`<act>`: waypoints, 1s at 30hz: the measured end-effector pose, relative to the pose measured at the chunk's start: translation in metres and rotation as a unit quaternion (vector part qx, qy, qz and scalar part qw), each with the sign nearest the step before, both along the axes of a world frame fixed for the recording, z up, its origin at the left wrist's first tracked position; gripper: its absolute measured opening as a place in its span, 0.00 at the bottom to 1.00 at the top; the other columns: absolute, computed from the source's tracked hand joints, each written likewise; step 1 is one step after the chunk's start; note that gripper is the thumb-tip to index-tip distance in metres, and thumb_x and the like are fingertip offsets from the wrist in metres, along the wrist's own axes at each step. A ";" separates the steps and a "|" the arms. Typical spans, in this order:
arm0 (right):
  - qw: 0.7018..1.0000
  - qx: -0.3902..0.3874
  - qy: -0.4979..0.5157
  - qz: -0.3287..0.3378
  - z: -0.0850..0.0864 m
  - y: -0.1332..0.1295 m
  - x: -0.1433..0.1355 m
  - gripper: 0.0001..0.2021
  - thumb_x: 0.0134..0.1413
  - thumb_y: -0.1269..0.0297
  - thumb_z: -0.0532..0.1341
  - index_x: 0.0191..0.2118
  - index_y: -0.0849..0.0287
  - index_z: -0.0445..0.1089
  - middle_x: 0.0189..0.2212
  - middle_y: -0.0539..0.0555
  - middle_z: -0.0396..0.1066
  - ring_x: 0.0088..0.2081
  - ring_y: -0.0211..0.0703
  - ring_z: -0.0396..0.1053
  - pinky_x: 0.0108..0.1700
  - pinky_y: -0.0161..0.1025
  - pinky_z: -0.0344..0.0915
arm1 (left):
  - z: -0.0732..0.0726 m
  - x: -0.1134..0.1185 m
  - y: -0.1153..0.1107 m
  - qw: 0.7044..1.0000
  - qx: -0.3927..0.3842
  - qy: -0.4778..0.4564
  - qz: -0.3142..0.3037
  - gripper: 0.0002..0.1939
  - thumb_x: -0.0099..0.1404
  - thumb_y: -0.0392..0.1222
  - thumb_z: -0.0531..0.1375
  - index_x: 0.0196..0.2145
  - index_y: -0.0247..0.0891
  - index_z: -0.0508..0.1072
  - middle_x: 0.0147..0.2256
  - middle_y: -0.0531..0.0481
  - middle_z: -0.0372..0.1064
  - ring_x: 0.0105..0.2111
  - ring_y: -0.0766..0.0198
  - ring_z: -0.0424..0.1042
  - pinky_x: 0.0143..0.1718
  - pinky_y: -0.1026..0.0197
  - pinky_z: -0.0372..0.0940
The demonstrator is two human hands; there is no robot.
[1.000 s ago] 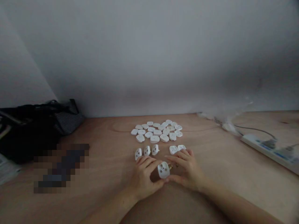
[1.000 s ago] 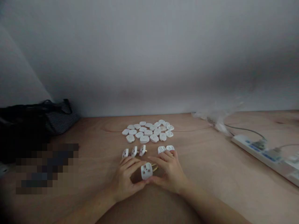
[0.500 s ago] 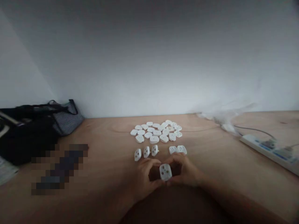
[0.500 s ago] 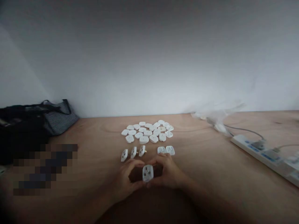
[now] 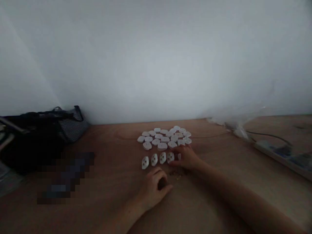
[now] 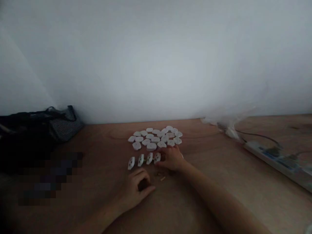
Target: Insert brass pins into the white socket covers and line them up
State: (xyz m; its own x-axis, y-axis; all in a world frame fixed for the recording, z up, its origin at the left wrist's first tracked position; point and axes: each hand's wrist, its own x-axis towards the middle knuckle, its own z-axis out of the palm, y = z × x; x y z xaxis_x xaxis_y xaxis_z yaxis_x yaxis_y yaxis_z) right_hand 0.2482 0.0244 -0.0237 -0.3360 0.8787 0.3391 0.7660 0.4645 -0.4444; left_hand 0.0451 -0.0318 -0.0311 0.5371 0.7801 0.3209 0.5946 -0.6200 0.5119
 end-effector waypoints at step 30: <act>0.996 0.019 -0.048 -0.068 -0.011 -0.016 0.041 0.21 0.41 0.51 0.66 0.42 0.53 0.72 0.42 0.55 0.71 0.46 0.54 0.64 0.48 0.49 0.54 | -0.015 0.006 0.014 0.998 0.023 -0.055 0.014 0.09 0.63 0.35 0.55 0.30 0.37 0.74 0.31 0.48 0.72 0.33 0.61 0.71 0.35 0.61 0.66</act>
